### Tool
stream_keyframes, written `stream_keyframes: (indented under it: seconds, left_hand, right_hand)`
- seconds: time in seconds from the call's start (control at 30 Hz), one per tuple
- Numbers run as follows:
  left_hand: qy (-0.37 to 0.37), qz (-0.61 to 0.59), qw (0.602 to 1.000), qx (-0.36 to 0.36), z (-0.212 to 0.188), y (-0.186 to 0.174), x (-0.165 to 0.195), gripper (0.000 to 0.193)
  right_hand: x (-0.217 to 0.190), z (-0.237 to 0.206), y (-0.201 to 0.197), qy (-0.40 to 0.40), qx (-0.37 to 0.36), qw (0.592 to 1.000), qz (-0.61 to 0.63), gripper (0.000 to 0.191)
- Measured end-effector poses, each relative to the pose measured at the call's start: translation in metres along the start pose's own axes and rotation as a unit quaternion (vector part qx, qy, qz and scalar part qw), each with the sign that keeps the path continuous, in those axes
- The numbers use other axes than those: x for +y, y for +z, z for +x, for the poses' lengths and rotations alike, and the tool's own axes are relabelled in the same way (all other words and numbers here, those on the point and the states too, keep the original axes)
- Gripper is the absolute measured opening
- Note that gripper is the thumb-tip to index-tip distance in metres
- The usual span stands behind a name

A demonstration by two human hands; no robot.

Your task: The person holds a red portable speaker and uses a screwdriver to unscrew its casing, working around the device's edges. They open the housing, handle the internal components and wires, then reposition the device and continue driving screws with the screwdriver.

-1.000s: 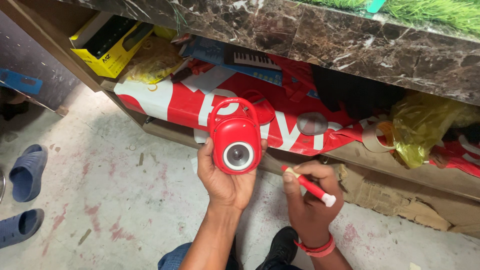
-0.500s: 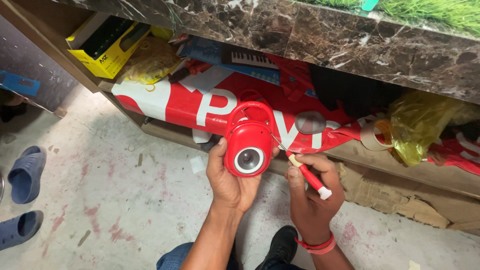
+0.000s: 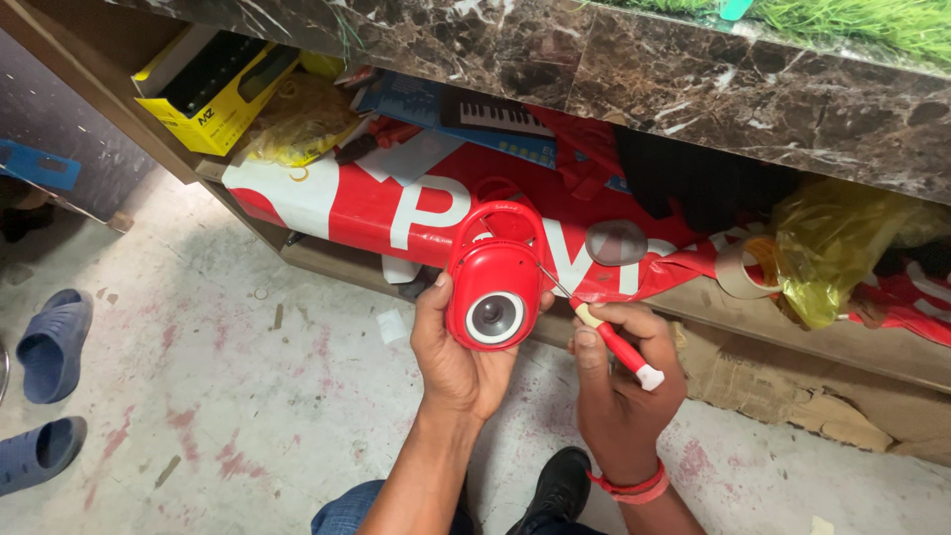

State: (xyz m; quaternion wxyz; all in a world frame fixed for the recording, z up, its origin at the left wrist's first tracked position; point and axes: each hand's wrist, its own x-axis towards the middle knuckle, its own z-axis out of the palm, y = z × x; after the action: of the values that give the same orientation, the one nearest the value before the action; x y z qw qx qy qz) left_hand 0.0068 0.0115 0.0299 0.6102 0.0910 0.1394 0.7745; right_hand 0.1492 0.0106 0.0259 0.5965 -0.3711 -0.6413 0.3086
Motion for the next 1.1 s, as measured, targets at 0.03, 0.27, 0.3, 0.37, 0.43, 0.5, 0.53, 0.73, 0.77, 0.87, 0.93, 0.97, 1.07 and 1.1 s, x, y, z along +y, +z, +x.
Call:
stream_keyframes:
  seconds: [0.03, 0.27, 0.3, 0.37, 0.43, 0.5, 0.53, 0.73, 0.77, 0.87, 0.93, 0.97, 1.07, 1.1]
  left_hand:
    - [0.002, 0.001, 1.0, 0.001, 0.0004, 0.0001, -0.0002, 0.059]
    - [0.007, 0.019, 1.0, -0.013, 0.0013, 0.0009, -0.0004, 0.06]
    - [0.008, 0.023, 1.0, -0.016, 0.0013, 0.0008, -0.0005, 0.061]
    - [0.01, 0.031, 0.999, -0.01, 0.0016, 0.0003, -0.0006, 0.061]
    - [0.011, 0.036, 0.999, -0.006, 0.0011, -0.0002, -0.0015, 0.06]
    - [0.013, 0.04, 0.999, -0.007, 0.0015, -0.0005, -0.002, 0.06]
    - [0.015, 0.041, 0.999, -0.012, 0.0015, -0.0006, -0.0022, 0.06]
    - [0.014, 0.047, 0.999, -0.007, 0.001, 0.0002, -0.002, 0.059]
    - [0.014, 0.048, 0.999, -0.006, 0.0008, 0.0005, -0.0021, 0.06]
    - [0.016, 0.048, 0.999, -0.01, 0.0012, 0.0009, -0.0015, 0.06]
    - [0.018, 0.046, 0.999, -0.01, 0.0017, 0.001, -0.0018, 0.06]
    - [0.018, 0.046, 0.999, -0.006, 0.0018, 0.0009, -0.002, 0.06]
    - [0.018, 0.045, 0.999, -0.008, 0.0011, 0.0, -0.0028, 0.06]
    - [0.018, 0.045, 0.999, -0.011, 0.0011, -0.0005, -0.0025, 0.06]
  right_hand:
    - [0.0003, 0.0003, -0.0003, 0.003, -0.002, 1.0, -0.002, 0.018]
    - [-0.001, 0.0018, 0.0003, 0.029, 0.007, 0.999, -0.011, 0.019]
    - [-0.0016, 0.0023, 0.0004, 0.04, 0.01, 0.999, -0.007, 0.019]
    - [-0.0026, 0.0046, -0.0002, -0.025, -0.003, 0.999, -0.04, 0.019]
    - [-0.0039, 0.0063, -0.0008, -0.057, -0.012, 0.997, -0.058, 0.02]
    - [-0.0047, 0.0077, -0.0003, -0.06, -0.015, 0.996, -0.058, 0.021]
    - [-0.0054, 0.0076, -0.001, -0.054, -0.015, 0.996, -0.07, 0.019]
    - [-0.0027, 0.0049, 0.0002, 0.008, 0.014, 1.0, -0.025, 0.021]
    - [-0.0012, 0.0048, 0.0012, -0.001, 0.022, 1.0, 0.003, 0.026]
    - [0.0019, 0.0049, 0.0022, 0.004, 0.034, 0.997, 0.063, 0.03]
    - [0.0023, 0.0051, 0.0016, 0.005, 0.031, 0.997, 0.075, 0.029]
    - [0.0015, 0.0046, 0.0008, 0.001, 0.025, 0.997, 0.07, 0.028]
    - [-0.0015, 0.0048, -0.0007, -0.044, 0.01, 0.999, 0.013, 0.026]
    - [-0.0025, 0.0052, -0.0006, -0.065, 0.006, 0.998, -0.012, 0.026]
